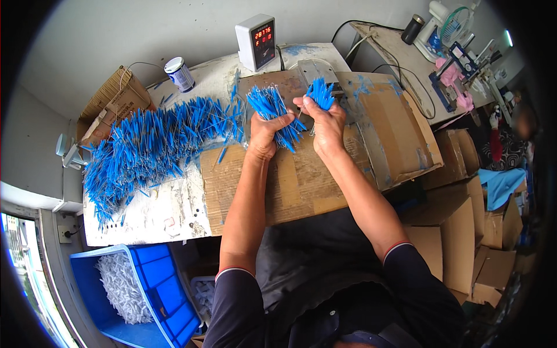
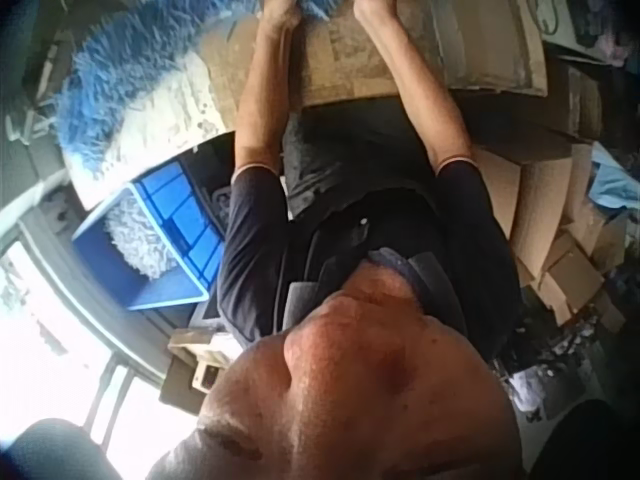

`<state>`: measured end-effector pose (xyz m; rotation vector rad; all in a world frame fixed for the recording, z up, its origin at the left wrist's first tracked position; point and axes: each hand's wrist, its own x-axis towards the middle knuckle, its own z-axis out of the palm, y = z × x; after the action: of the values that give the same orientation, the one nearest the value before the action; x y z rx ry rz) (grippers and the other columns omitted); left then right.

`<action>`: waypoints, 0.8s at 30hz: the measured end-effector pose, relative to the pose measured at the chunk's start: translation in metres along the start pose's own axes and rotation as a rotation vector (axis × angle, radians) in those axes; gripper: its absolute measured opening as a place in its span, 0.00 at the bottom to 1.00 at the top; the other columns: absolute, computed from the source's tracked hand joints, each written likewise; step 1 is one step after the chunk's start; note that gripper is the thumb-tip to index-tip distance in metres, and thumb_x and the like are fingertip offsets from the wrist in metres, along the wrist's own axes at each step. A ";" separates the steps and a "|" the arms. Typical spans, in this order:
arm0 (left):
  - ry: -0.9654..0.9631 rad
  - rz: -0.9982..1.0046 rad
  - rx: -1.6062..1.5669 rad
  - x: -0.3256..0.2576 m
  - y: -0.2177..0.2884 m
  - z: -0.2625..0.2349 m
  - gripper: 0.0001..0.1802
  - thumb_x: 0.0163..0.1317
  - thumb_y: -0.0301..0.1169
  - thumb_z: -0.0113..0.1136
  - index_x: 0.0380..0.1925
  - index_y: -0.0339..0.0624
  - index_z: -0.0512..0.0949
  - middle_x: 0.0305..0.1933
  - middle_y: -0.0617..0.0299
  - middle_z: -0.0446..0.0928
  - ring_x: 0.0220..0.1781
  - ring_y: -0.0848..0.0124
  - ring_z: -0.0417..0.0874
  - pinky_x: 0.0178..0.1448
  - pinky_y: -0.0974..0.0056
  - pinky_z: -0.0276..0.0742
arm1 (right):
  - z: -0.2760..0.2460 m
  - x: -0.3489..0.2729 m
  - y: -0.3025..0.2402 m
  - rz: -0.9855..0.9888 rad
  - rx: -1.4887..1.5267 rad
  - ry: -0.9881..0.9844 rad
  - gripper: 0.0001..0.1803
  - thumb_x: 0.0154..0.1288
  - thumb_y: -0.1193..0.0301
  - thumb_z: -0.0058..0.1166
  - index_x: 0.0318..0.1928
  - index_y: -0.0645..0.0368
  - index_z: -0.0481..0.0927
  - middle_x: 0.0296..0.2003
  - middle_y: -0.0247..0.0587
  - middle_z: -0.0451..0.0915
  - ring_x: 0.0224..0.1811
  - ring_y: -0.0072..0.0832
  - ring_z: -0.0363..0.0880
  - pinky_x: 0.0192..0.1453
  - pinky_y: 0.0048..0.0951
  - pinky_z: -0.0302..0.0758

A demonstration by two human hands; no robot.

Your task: The person sorts and bundles blue plastic filaments by hand at an industrial workstation.

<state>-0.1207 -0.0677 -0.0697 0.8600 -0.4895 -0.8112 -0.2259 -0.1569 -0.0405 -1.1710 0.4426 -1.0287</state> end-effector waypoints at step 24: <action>0.022 -0.033 -0.165 0.008 -0.001 -0.017 0.28 0.59 0.20 0.71 0.59 0.35 0.72 0.48 0.55 0.83 0.49 0.63 0.86 0.56 0.58 0.84 | -0.031 0.008 0.029 0.032 -0.601 -0.353 0.14 0.63 0.71 0.70 0.46 0.66 0.86 0.35 0.31 0.87 0.35 0.13 0.78 0.42 0.23 0.77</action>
<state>-0.1048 -0.0660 -0.0798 0.7254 -0.3846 -0.8592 -0.2331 -0.1794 -0.0766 -1.8375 0.5013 -0.6499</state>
